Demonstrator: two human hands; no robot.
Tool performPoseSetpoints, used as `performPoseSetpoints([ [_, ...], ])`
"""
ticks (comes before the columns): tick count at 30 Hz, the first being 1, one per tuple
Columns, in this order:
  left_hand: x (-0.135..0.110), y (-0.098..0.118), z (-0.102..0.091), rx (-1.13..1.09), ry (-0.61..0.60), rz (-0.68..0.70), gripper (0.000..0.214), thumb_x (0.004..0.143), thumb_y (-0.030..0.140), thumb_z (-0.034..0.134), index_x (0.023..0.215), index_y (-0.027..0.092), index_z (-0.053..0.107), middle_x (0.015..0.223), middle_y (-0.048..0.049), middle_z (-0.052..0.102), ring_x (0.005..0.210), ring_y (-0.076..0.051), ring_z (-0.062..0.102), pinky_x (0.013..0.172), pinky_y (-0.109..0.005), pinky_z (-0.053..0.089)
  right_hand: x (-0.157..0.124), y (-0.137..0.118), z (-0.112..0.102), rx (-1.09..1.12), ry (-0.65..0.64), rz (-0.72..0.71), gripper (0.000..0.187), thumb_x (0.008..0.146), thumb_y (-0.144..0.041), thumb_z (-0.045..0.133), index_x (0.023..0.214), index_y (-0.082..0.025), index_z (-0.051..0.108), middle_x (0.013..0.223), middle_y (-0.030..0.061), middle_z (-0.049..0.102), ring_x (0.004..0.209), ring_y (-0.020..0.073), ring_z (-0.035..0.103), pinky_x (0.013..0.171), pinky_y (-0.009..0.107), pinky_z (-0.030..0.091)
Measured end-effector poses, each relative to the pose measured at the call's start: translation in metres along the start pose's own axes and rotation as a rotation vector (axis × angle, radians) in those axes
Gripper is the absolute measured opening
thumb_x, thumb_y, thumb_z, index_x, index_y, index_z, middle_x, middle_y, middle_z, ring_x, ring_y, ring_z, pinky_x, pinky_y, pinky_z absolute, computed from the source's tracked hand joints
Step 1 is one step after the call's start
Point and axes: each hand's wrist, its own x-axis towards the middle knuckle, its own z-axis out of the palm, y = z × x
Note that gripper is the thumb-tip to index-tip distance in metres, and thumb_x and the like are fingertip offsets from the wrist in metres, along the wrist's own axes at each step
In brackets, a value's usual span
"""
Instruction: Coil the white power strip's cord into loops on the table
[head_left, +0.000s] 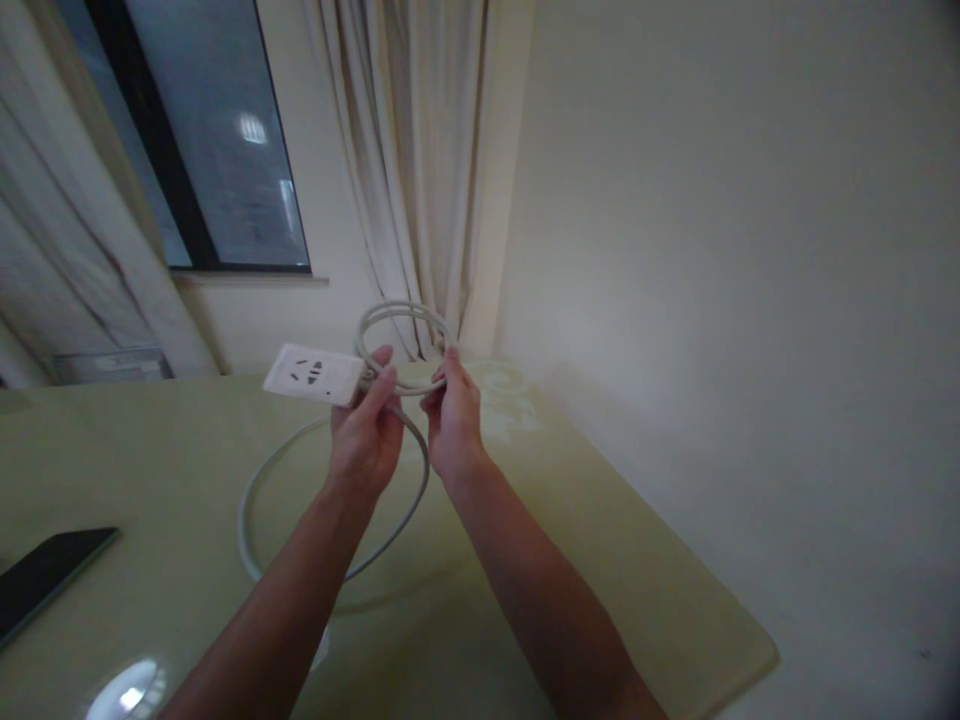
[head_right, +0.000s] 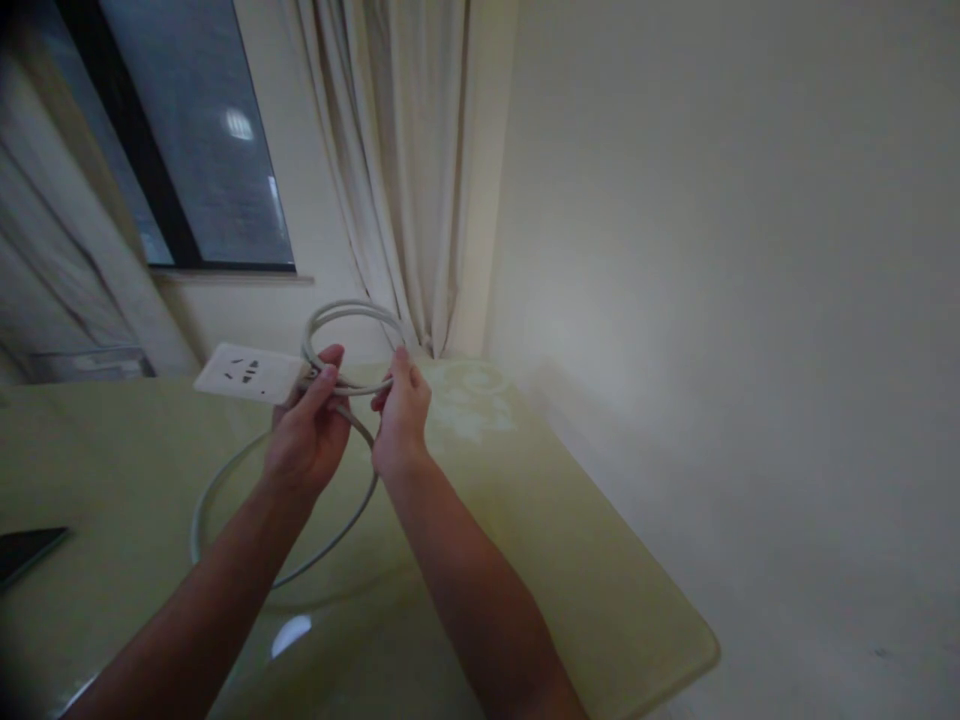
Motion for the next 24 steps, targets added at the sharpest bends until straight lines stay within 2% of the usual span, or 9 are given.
performPoseSetpoints([
  [5,0.017,0.021,-0.008,-0.029,0.086,0.054,0.012,0.083,0.017,0.083,0.095,0.021,0.084,0.103,0.0006,0.079,0.076,-0.005,0.063,0.073,-0.013,0.052,-0.011,0.008,0.005,-0.149,-0.116,-0.035,0.039,0.089,-0.043,0.071,0.06,-0.02,0.06,0.05,-0.0072,0.048,0.047,0.0074,0.039,0.047,0.022,0.03],
  [8,0.026,0.03,-0.015,-0.041,0.125,0.03,0.008,0.085,0.014,0.079,0.086,0.022,0.081,0.104,0.0007,0.08,0.071,-0.004,0.06,0.064,-0.012,0.049,-0.014,0.007,0.004,-0.27,-0.224,0.006,0.033,0.088,-0.038,0.07,0.061,-0.018,0.071,0.053,-0.0033,0.058,0.047,0.0068,0.042,0.048,0.022,0.032],
  [10,0.033,0.033,-0.021,-0.016,0.138,-0.003,0.004,0.089,0.02,0.078,0.085,0.022,0.079,0.104,0.0005,0.081,0.068,-0.005,0.06,0.06,-0.013,0.048,-0.013,0.008,0.003,-0.33,-0.292,0.039,0.031,0.088,-0.036,0.069,0.064,-0.018,0.075,0.058,-0.001,0.065,0.047,0.0066,0.044,0.049,0.021,0.033],
  [14,0.041,0.035,-0.028,0.016,0.122,-0.064,0.02,0.092,0.038,0.081,0.089,0.02,0.073,0.09,0.0008,0.077,0.061,-0.005,0.059,0.064,-0.017,0.053,-0.003,0.018,-0.006,-0.456,-0.425,0.156,0.028,0.091,-0.038,0.069,0.076,-0.017,0.079,0.071,0.0031,0.075,0.051,0.0072,0.049,0.053,0.021,0.037],
  [16,0.041,0.037,-0.032,0.033,0.062,-0.102,0.028,0.089,0.041,0.084,0.088,0.018,0.069,0.071,0.0043,0.065,0.05,-0.003,0.05,0.055,-0.015,0.048,0.007,0.021,-0.014,-0.611,-0.421,0.135,0.024,0.089,-0.04,0.075,0.091,-0.016,0.081,0.081,0.0051,0.077,0.058,0.0104,0.057,0.059,0.024,0.044],
  [18,0.04,0.039,-0.037,0.118,-0.025,-0.159,0.032,0.085,0.04,0.088,0.088,0.016,0.068,0.057,0.0097,0.046,0.041,-0.002,0.035,0.042,-0.014,0.034,0.017,0.019,-0.021,-0.828,-0.331,-0.06,0.042,0.081,-0.035,0.086,0.117,-0.017,0.077,0.103,0.0097,0.079,0.078,0.0172,0.068,0.074,0.031,0.054],
  [20,0.038,0.041,-0.044,0.301,-0.112,-0.263,0.034,0.08,0.038,0.092,0.086,0.015,0.069,0.052,0.0121,0.035,0.038,-0.002,0.025,0.036,-0.015,0.021,0.022,0.01,-0.027,-1.033,-0.28,-0.379,0.08,0.073,-0.027,0.093,0.146,-0.019,0.061,0.136,0.0165,0.07,0.114,0.0268,0.069,0.1,0.042,0.054],
  [22,0.034,0.04,-0.05,0.527,-0.191,-0.364,0.033,0.073,0.035,0.095,0.082,0.015,0.07,0.049,0.0111,0.037,0.037,-0.003,0.025,0.035,-0.016,0.016,0.023,-0.005,-0.031,-1.188,-0.369,-0.66,0.105,0.074,-0.03,0.093,0.164,-0.024,0.041,0.163,0.019,0.049,0.146,0.0328,0.051,0.121,0.05,0.041],
  [24,0.032,0.035,-0.053,0.674,-0.292,-0.383,0.028,0.068,0.026,0.096,0.08,0.017,0.072,0.048,0.0082,0.044,0.038,-0.006,0.03,0.037,-0.018,0.017,0.018,-0.023,-0.032,-1.33,-0.537,-0.822,0.111,0.078,-0.038,0.092,0.17,-0.03,0.03,0.176,0.0152,0.03,0.162,0.0338,0.03,0.13,0.053,0.029],
])
